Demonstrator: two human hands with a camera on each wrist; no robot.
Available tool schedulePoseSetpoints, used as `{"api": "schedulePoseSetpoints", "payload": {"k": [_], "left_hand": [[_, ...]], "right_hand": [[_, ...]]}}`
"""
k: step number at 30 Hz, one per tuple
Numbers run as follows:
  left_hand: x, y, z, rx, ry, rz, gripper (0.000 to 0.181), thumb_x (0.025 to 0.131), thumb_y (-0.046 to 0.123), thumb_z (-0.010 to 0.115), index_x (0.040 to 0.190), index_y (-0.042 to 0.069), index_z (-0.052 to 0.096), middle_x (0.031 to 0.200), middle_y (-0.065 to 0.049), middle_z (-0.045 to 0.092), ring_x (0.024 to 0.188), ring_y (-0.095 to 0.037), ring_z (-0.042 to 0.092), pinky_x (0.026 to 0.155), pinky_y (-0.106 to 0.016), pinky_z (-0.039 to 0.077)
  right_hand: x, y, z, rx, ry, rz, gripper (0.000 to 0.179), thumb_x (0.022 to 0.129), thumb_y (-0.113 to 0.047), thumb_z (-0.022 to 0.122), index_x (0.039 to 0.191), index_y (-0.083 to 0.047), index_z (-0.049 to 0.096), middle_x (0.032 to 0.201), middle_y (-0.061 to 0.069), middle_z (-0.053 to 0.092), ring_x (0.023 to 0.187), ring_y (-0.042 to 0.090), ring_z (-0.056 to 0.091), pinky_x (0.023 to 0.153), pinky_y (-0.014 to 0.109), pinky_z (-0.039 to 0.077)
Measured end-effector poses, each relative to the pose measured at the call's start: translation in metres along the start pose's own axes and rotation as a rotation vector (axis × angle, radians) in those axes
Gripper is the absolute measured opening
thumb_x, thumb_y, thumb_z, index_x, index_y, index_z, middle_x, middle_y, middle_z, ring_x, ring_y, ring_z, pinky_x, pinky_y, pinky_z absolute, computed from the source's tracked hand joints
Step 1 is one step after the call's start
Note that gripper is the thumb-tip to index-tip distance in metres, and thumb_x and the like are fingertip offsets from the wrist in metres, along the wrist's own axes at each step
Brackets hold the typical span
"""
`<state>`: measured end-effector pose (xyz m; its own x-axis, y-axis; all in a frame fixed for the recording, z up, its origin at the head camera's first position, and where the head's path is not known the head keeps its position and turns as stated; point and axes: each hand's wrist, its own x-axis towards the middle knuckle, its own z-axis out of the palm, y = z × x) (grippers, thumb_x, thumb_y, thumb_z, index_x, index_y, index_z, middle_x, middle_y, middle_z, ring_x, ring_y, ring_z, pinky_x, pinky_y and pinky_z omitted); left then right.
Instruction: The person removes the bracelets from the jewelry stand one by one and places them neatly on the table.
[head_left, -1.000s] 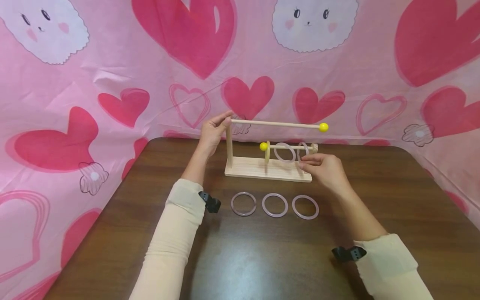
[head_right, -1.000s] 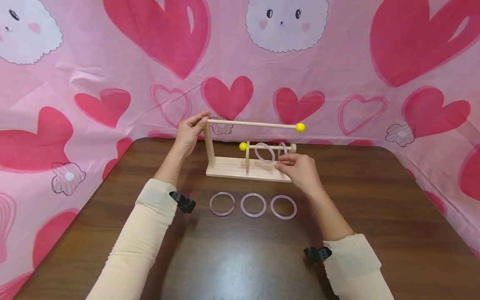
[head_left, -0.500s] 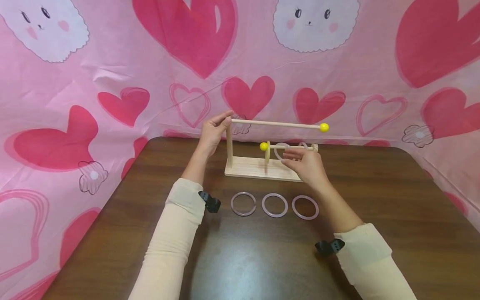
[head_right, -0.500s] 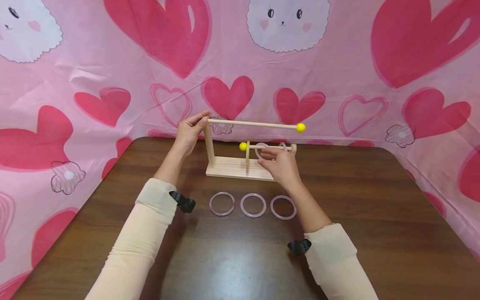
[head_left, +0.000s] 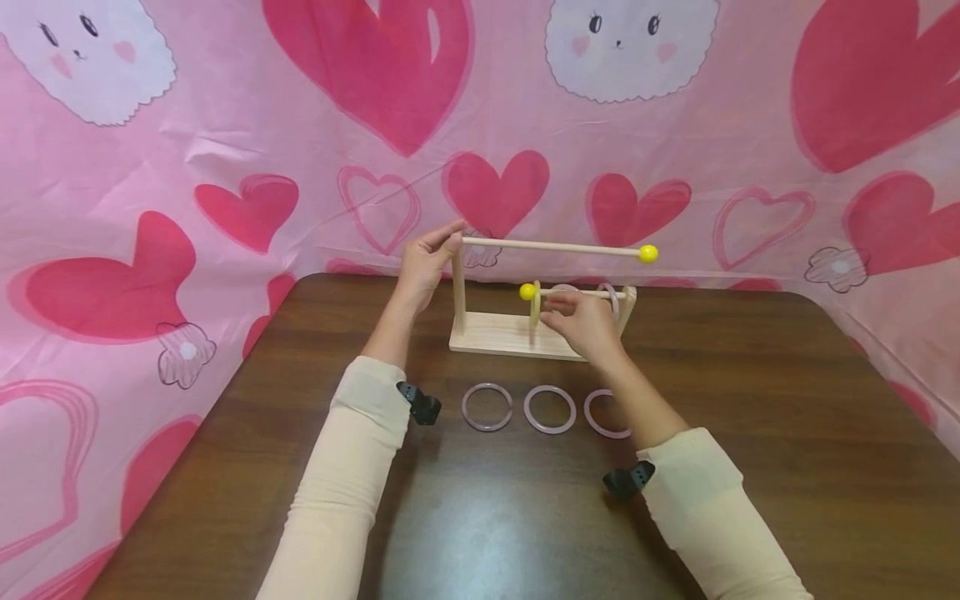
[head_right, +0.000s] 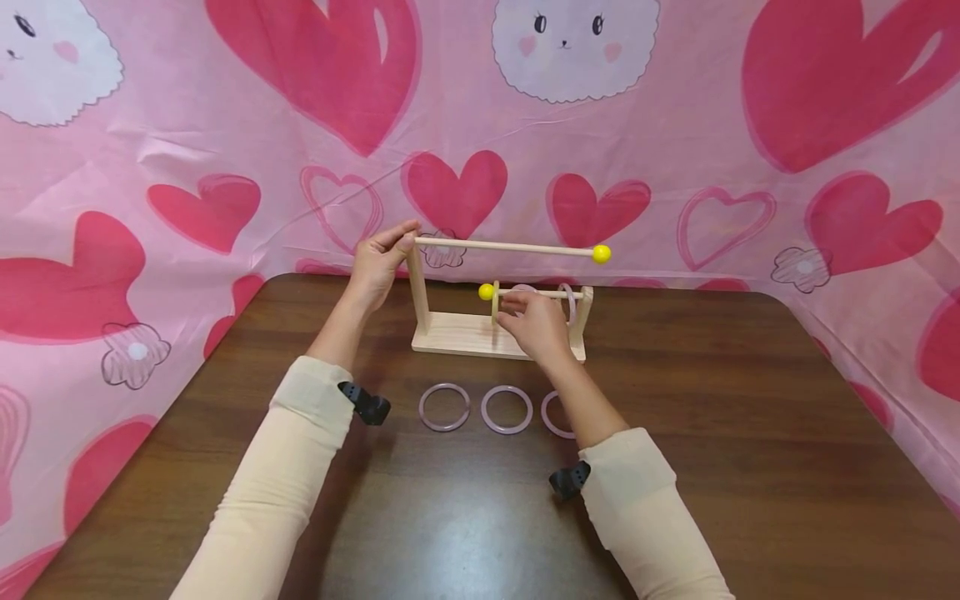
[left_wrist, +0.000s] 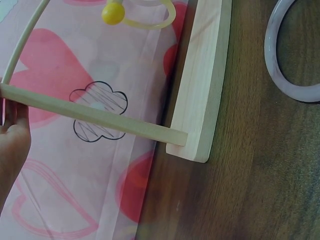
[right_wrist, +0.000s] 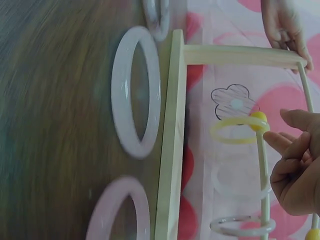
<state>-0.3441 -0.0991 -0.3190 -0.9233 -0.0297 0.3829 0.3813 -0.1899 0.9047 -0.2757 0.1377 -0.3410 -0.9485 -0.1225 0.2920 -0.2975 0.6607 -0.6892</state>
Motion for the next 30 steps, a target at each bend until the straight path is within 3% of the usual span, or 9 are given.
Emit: {"api": "schedulePoseSetpoints", "payload": {"k": [8, 15, 22, 30], "left_hand": [[0.000, 0.001, 0.001, 0.001, 0.002, -0.009, 0.032, 0.088, 0.001, 0.060, 0.118, -0.007, 0.054, 0.123, -0.018, 0.055, 0.110, -0.021, 0.056, 0.095, -0.027, 0.044], [-0.001, 0.000, 0.000, 0.004, 0.001, 0.000, 0.031, 0.088, -0.001, 0.059, 0.118, -0.008, 0.054, 0.123, -0.020, 0.054, 0.111, -0.022, 0.055, 0.095, -0.027, 0.043], [-0.001, 0.001, -0.001, 0.003, -0.002, -0.005, 0.031, 0.088, 0.000, 0.059, 0.118, -0.008, 0.054, 0.124, -0.019, 0.054, 0.111, -0.021, 0.055, 0.096, -0.027, 0.043], [-0.002, 0.002, -0.001, 0.006, -0.010, 0.010, 0.031, 0.088, 0.000, 0.059, 0.118, -0.009, 0.054, 0.124, -0.019, 0.053, 0.113, -0.022, 0.054, 0.096, -0.027, 0.043]], "right_hand": [[0.007, 0.000, 0.011, -0.014, 0.001, 0.102, 0.031, 0.082, -0.021, 0.070, 0.106, -0.003, 0.069, 0.097, 0.011, 0.069, 0.096, 0.027, 0.064, 0.080, 0.039, 0.051], [0.011, 0.007, 0.018, 0.001, 0.003, 0.120, 0.029, 0.081, -0.021, 0.070, 0.103, -0.002, 0.070, 0.096, 0.013, 0.069, 0.092, 0.028, 0.065, 0.078, 0.039, 0.051], [0.010, 0.009, 0.023, -0.081, 0.040, 0.151, 0.024, 0.081, -0.026, 0.069, 0.092, -0.006, 0.074, 0.099, 0.010, 0.069, 0.097, 0.031, 0.060, 0.073, 0.042, 0.049], [0.008, 0.010, 0.025, -0.096, 0.078, 0.156, 0.021, 0.080, -0.023, 0.065, 0.089, -0.007, 0.075, 0.092, 0.009, 0.070, 0.095, 0.031, 0.061, 0.074, 0.042, 0.050]]}}
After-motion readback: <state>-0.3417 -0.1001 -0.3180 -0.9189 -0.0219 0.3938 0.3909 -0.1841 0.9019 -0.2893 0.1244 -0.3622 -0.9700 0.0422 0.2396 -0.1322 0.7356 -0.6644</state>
